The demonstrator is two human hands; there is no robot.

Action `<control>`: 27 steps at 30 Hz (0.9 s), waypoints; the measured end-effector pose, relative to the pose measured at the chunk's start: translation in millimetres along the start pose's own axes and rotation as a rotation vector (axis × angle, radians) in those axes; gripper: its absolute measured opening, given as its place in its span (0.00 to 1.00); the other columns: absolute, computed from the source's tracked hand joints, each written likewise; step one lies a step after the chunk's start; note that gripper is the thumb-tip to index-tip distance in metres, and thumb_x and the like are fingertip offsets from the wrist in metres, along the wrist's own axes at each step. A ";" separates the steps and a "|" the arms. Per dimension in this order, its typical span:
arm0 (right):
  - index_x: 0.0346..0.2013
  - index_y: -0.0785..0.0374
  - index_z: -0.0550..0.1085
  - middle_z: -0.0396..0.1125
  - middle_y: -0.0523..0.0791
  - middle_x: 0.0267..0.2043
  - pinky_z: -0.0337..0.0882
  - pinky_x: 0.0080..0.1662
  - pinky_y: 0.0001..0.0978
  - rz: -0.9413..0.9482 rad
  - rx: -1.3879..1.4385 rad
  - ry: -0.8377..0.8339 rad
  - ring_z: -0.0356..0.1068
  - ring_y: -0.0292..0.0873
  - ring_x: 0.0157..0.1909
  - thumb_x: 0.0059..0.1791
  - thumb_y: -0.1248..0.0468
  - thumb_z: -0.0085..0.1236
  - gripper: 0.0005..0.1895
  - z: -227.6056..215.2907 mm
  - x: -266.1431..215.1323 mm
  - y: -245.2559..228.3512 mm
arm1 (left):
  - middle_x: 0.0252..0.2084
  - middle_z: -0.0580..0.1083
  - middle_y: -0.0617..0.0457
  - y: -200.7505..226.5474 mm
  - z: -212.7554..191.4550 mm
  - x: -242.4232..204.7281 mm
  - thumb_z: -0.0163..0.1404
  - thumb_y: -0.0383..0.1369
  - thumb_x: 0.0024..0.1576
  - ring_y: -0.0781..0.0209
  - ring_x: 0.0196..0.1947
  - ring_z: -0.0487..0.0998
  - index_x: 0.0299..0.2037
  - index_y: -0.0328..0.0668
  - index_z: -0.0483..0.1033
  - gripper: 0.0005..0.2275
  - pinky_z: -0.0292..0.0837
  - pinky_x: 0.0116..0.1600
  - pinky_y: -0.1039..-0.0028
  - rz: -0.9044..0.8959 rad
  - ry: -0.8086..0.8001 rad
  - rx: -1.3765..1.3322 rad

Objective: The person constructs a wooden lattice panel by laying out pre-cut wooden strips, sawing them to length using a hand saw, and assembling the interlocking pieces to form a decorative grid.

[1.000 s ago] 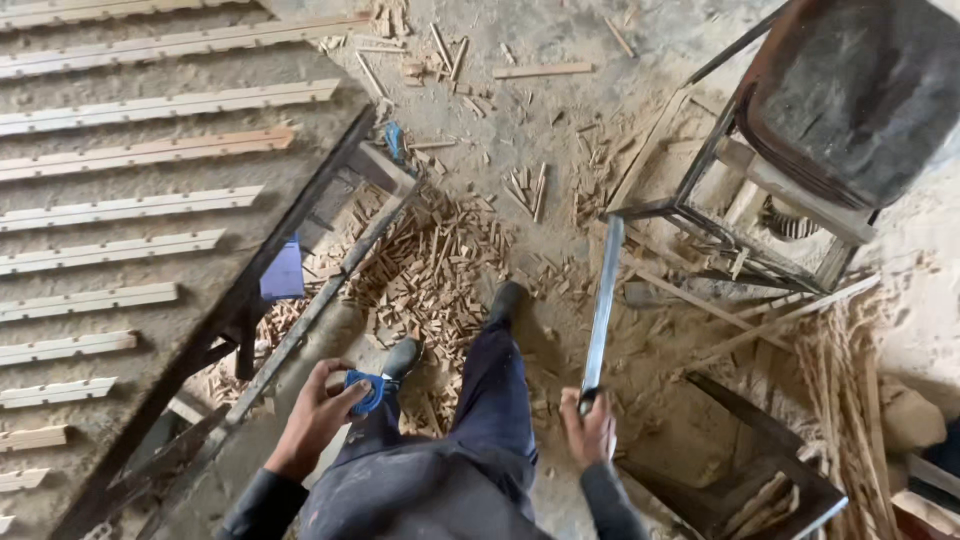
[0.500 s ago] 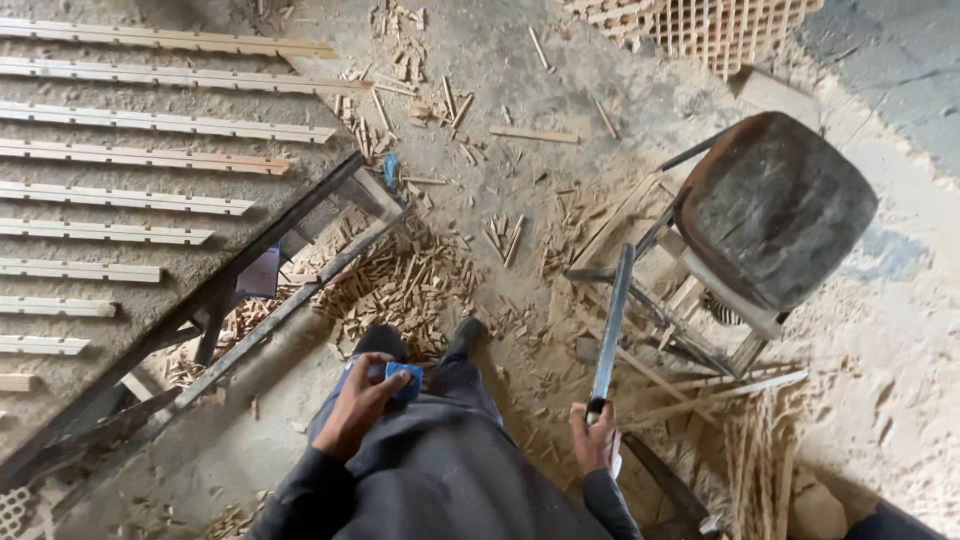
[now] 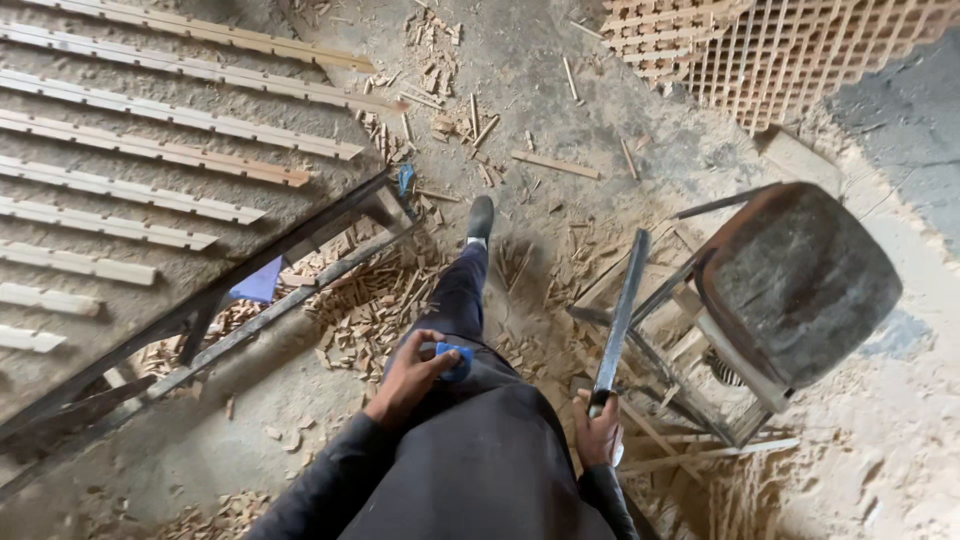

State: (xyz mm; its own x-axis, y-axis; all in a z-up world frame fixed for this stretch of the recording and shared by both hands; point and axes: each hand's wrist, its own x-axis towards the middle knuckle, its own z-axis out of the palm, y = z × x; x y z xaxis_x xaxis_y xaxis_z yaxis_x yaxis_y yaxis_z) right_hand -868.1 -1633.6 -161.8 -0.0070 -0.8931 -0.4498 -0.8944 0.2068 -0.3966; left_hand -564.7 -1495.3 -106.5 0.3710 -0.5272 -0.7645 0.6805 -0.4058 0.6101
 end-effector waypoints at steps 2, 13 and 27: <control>0.46 0.42 0.78 0.77 0.40 0.47 0.68 0.49 0.54 -0.045 -0.025 0.025 0.74 0.55 0.51 0.45 0.48 0.56 0.16 6.0 29.9 -8.5 | 0.35 0.77 0.49 2.5 16.4 36.1 0.60 0.30 0.56 0.65 0.29 0.73 0.48 0.46 0.69 0.14 0.66 0.34 0.75 -0.013 -0.007 -0.009; 0.44 0.49 0.79 0.78 0.46 0.41 0.69 0.48 0.50 -0.348 -0.093 -0.011 0.75 0.56 0.47 0.42 0.52 0.58 0.17 -45.5 227.5 -183.0 | 0.31 0.71 0.54 159.7 104.2 185.3 0.58 0.29 0.59 0.67 0.28 0.73 0.49 0.47 0.66 0.14 0.73 0.30 0.70 0.090 -0.085 -0.262; 0.47 0.58 0.79 0.76 0.45 0.49 0.69 0.53 0.48 -0.302 -0.149 -0.295 0.73 0.51 0.53 0.43 0.57 0.58 0.19 -83.9 434.9 -329.6 | 0.28 0.67 0.57 314.2 147.6 275.6 0.56 0.36 0.61 0.69 0.23 0.63 0.45 0.50 0.65 0.11 0.60 0.24 0.75 0.045 0.171 -0.058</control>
